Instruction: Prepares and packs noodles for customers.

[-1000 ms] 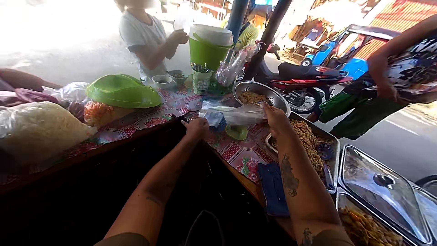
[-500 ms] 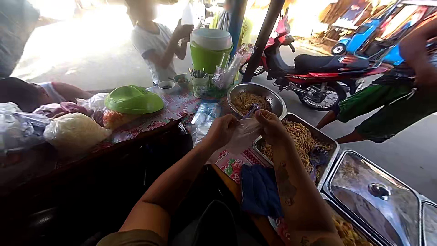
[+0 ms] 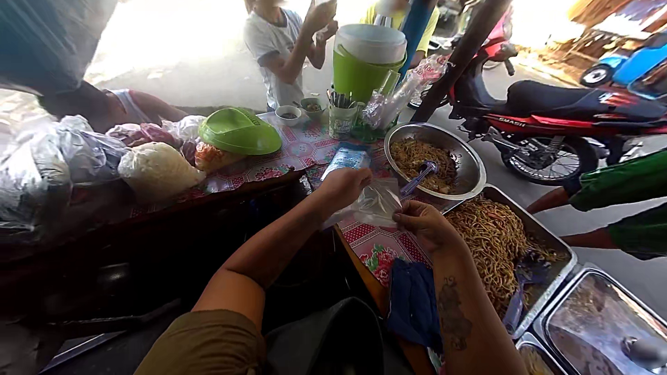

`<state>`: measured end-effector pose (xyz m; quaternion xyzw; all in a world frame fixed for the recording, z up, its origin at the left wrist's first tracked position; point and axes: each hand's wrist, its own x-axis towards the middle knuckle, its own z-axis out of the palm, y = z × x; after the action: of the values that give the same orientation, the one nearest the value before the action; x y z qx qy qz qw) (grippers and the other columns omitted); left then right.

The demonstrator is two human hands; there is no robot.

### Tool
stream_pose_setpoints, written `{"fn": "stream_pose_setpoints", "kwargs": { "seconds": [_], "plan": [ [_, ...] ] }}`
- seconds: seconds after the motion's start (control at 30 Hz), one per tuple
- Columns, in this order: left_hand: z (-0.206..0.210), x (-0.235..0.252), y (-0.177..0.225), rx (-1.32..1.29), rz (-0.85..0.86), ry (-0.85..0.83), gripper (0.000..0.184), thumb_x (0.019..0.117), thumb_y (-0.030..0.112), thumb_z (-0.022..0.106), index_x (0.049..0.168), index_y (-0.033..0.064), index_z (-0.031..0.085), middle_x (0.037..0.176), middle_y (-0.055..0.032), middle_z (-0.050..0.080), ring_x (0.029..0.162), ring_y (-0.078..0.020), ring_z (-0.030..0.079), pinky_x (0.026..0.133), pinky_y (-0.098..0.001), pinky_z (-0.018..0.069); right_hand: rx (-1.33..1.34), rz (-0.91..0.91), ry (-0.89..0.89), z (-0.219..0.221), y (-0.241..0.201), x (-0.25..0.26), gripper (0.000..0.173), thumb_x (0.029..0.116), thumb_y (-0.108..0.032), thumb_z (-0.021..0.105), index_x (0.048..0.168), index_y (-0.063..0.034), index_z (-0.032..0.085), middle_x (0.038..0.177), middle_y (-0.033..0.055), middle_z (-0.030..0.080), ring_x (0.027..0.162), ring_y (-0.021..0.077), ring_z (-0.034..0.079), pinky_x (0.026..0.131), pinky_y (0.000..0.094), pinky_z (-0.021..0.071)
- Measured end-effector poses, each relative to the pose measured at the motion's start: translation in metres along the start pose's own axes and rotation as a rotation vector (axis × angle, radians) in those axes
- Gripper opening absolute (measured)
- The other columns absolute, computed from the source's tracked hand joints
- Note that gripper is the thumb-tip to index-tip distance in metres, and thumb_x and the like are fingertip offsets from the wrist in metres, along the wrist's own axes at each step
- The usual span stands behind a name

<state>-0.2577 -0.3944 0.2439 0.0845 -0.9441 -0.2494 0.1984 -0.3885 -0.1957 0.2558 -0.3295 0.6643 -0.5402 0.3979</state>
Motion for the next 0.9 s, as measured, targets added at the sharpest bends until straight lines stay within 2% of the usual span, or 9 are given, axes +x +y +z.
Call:
{"fn": "stream_pose_setpoints", "kwargs": {
  "seconds": [0.07, 0.17, 0.23, 0.33, 0.47, 0.57, 0.67, 0.77, 0.9],
  "plan": [
    [0.005, -0.005, -0.008, 0.059, 0.038, 0.171, 0.022, 0.1060, 0.019, 0.053, 0.108, 0.0035, 0.068, 0.086, -0.0157, 0.070, 0.083, -0.0353, 0.071, 0.073, -0.0552, 0.0545, -0.059, 0.048, 0.054, 0.018, -0.002, 0.009, 0.022, 0.0910, 0.010, 0.064, 0.081, -0.0087, 0.056, 0.067, -0.0070, 0.062, 0.058, 0.0001, 0.058, 0.060, 0.0167, 0.0518],
    [0.003, -0.025, -0.007, 0.008, 0.048, 0.458, 0.025, 0.1013, 0.014, 0.059, 0.121, 0.0011, 0.067, 0.108, -0.0178, 0.070, 0.104, -0.0349, 0.067, 0.093, -0.0541, 0.0516, -0.060, 0.086, 0.207, 0.048, -0.007, 0.018, 0.014, 0.0962, -0.001, 0.067, 0.085, -0.0029, 0.059, 0.068, -0.0032, 0.061, 0.057, 0.0021, 0.057, 0.059, 0.0183, 0.0517],
    [0.005, -0.049, 0.002, -0.135, 0.024, 0.535, 0.021, 0.0995, 0.012, 0.060, 0.114, -0.0014, 0.067, 0.103, -0.0153, 0.069, 0.095, -0.0258, 0.068, 0.085, -0.0432, 0.0567, -0.030, 0.057, 0.271, 0.061, -0.003, 0.020, 0.007, 0.0978, -0.002, 0.066, 0.091, 0.0009, 0.065, 0.072, -0.0004, 0.066, 0.059, 0.0035, 0.061, 0.060, 0.0195, 0.0539],
    [0.019, -0.080, 0.013, -0.627, -0.141, 0.382, 0.020, 0.0983, 0.012, 0.064, 0.110, -0.0031, 0.065, 0.094, -0.0083, 0.068, 0.080, -0.0103, 0.066, 0.073, -0.0276, 0.0576, 0.018, -0.024, 0.255, 0.078, -0.002, 0.013, 0.005, 0.0926, 0.008, 0.068, 0.095, 0.0034, 0.069, 0.077, 0.0018, 0.071, 0.068, 0.0050, 0.066, 0.068, 0.0212, 0.0579],
    [0.018, -0.094, 0.031, -1.156, -0.490, 0.192, 0.027, 0.0971, 0.010, 0.067, 0.119, -0.0036, 0.061, 0.101, -0.0057, 0.068, 0.086, -0.0088, 0.066, 0.081, -0.0272, 0.0570, -0.135, -0.252, 0.254, 0.100, 0.008, 0.002, 0.017, 0.0805, 0.011, 0.075, 0.076, -0.0024, 0.066, 0.068, -0.0057, 0.066, 0.065, -0.0030, 0.061, 0.067, 0.0163, 0.0546],
    [0.015, -0.094, 0.034, -1.310, -0.590, 0.136, 0.006, 0.0976, 0.003, 0.063, 0.102, -0.0012, 0.064, 0.087, -0.0024, 0.068, 0.078, -0.0080, 0.066, 0.077, -0.0266, 0.0566, -0.266, -0.392, 0.214, 0.103, 0.021, 0.001, 0.016, 0.0759, 0.006, 0.076, 0.073, -0.0052, 0.065, 0.070, -0.0073, 0.065, 0.069, -0.0058, 0.060, 0.069, 0.0162, 0.0532],
    [0.014, -0.095, 0.027, -1.458, -0.632, 0.022, 0.012, 0.1006, 0.000, 0.056, 0.091, 0.0046, 0.060, 0.081, -0.0003, 0.068, 0.074, -0.0071, 0.066, 0.075, -0.0255, 0.0562, -0.301, -0.394, 0.114, 0.095, 0.020, -0.002, 0.026, 0.0725, -0.001, 0.081, 0.067, -0.0096, 0.058, 0.069, -0.0080, 0.061, 0.066, -0.0041, 0.056, 0.065, 0.0168, 0.0495],
    [0.016, -0.098, 0.017, -1.555, -0.539, 0.088, 0.012, 0.1035, 0.003, 0.048, 0.105, 0.0044, 0.060, 0.092, -0.0010, 0.069, 0.085, -0.0102, 0.068, 0.085, -0.0303, 0.0568, -0.014, -0.272, 0.088, 0.079, 0.016, -0.006, 0.029, 0.0766, 0.003, 0.080, 0.068, -0.0151, 0.059, 0.067, -0.0097, 0.062, 0.063, -0.0017, 0.059, 0.064, 0.0181, 0.0525],
    [0.008, -0.096, 0.004, -1.713, -0.456, 0.247, 0.031, 0.1110, 0.027, 0.030, 0.113, 0.0128, 0.058, 0.094, -0.0009, 0.069, 0.087, -0.0119, 0.069, 0.083, -0.0319, 0.0584, -0.208, -0.140, 0.493, 0.056, 0.021, -0.008, 0.030, 0.0851, 0.005, 0.072, 0.071, -0.0076, 0.049, 0.062, -0.0029, 0.053, 0.055, 0.0040, 0.051, 0.056, 0.0208, 0.0470]
  ]
}}
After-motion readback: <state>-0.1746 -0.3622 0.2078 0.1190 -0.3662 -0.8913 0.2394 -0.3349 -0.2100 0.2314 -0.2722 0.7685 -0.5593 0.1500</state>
